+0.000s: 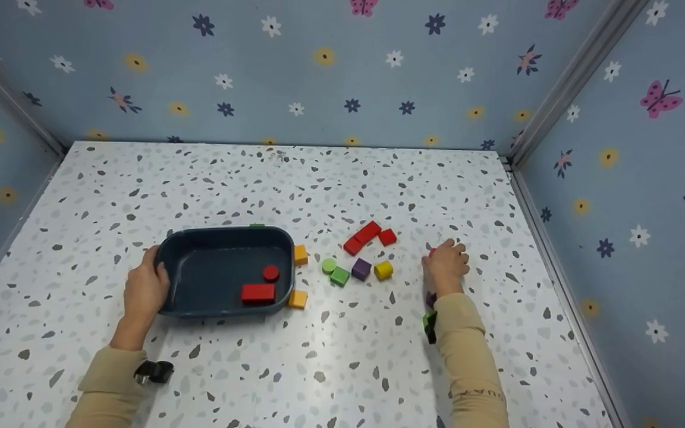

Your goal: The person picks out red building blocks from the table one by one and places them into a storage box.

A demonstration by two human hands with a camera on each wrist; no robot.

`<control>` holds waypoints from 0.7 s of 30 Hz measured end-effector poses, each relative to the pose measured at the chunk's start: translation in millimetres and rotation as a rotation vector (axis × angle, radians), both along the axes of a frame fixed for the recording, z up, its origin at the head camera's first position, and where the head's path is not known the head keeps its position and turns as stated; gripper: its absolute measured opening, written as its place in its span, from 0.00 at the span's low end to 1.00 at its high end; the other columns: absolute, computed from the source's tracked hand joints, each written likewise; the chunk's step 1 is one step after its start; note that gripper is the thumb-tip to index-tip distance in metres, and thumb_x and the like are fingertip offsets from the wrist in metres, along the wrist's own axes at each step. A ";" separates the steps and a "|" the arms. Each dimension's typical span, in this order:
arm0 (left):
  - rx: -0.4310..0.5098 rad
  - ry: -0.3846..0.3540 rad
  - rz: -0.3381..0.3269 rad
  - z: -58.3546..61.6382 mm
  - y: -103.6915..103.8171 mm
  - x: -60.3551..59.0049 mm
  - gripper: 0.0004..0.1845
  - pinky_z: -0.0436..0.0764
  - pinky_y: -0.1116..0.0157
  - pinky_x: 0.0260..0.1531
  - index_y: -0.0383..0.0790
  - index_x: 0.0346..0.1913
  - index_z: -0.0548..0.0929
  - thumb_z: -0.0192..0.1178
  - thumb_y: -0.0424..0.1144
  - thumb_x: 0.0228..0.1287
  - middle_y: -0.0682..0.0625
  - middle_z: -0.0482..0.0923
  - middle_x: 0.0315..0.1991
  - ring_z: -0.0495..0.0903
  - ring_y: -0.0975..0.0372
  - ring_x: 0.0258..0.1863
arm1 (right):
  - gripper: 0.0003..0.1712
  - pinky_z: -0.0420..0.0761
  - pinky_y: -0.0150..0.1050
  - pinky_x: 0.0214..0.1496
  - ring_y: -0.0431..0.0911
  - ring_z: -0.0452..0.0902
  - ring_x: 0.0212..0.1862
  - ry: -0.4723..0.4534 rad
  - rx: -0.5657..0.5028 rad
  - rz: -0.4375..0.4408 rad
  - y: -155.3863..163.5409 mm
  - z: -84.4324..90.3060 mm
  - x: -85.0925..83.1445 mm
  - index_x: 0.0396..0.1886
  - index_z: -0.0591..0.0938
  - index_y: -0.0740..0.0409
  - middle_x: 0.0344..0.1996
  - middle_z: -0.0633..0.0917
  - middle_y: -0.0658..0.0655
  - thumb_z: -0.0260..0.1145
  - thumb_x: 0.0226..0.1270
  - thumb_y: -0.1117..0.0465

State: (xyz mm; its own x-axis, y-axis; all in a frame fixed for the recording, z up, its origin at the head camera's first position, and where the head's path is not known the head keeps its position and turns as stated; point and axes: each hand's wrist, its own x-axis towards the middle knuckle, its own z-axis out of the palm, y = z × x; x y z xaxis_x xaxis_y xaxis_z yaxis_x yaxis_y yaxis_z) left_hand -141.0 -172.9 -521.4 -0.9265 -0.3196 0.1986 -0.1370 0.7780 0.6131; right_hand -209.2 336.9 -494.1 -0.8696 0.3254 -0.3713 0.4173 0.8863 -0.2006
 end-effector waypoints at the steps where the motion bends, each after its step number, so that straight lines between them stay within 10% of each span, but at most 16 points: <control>1: -0.002 -0.003 0.000 -0.1 0.1 0.1 0.19 0.70 0.46 0.21 0.32 0.57 0.67 0.46 0.28 0.62 0.27 0.75 0.34 0.76 0.38 0.28 | 0.46 0.58 0.62 0.53 0.73 0.51 0.56 0.010 -0.001 0.007 0.4 -0.1 0.1 0.62 0.44 0.80 0.55 0.53 0.82 0.55 0.63 0.51; 21: 0.010 0.020 0.007 -1.4 0.0 0.2 0.19 0.70 0.44 0.22 0.33 0.56 0.67 0.45 0.29 0.62 0.27 0.75 0.35 0.76 0.37 0.29 | 0.40 0.66 0.56 0.48 0.69 0.62 0.49 0.105 0.030 0.071 -0.8 -0.8 5.1 0.55 0.55 0.84 0.47 0.63 0.79 0.58 0.58 0.55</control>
State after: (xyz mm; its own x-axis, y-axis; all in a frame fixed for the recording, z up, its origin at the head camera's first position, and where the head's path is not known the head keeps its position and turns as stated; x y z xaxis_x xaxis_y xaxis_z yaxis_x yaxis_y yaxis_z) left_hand -140.8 -172.8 -522.8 -0.9202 -0.3281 0.2135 -0.1303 0.7709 0.6234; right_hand -204.0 336.1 -494.9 -0.9244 0.2709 -0.2684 0.3312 0.9192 -0.2129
